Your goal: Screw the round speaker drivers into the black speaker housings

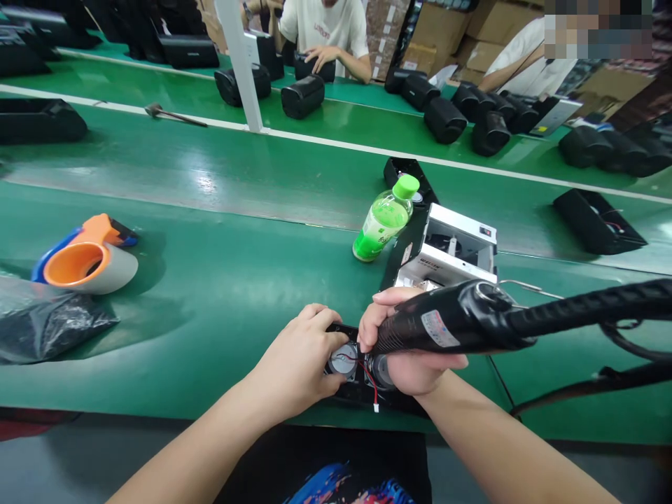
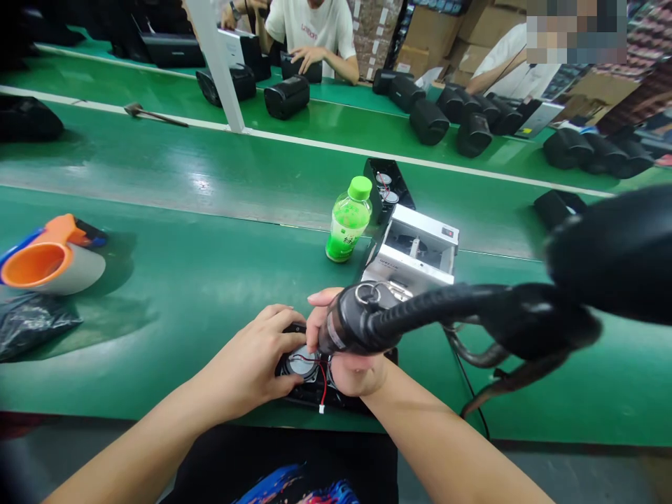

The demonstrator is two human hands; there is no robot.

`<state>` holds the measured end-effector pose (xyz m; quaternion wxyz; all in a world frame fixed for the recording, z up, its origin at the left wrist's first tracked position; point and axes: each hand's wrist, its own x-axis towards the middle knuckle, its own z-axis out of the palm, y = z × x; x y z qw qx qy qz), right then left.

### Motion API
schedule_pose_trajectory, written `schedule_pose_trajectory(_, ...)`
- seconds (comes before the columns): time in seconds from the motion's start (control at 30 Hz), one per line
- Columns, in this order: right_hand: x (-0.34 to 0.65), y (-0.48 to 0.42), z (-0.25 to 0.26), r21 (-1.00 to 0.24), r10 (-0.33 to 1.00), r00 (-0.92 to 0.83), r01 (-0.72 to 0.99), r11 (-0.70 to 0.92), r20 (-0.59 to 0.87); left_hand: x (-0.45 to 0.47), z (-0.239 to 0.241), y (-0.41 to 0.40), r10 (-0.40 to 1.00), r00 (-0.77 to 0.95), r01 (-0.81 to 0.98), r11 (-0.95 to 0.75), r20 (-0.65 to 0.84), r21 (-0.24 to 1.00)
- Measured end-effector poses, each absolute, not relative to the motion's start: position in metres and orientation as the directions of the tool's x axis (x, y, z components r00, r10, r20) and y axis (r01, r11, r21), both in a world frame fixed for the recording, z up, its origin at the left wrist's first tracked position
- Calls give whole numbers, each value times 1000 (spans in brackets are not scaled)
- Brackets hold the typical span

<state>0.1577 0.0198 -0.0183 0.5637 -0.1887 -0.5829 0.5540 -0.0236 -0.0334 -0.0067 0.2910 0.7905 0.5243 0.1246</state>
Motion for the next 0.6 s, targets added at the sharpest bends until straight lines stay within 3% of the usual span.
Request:
schedule_pose_trajectory(0.17,156,15,-19,-869,871,-245,-378,318,425,-24,-7,-34,905,409,759,-266,-117,594)
schedule_pose_trajectory(0.33,172,12,21,-874,895,-190,-368,316,404,-24,-11,-36,923,364,776,-225,-127,589)
schedule_pose_trajectory(0.5,214,28,68,-782,817,149,-235,577,557,-24,-13,-37,927,341,796,-199,-153,571)
schedule_pose_trajectory(0.6,227,49,68,-722,732,109,-116,682,673,-25,-14,-36,929,337,806,-200,-154,557)
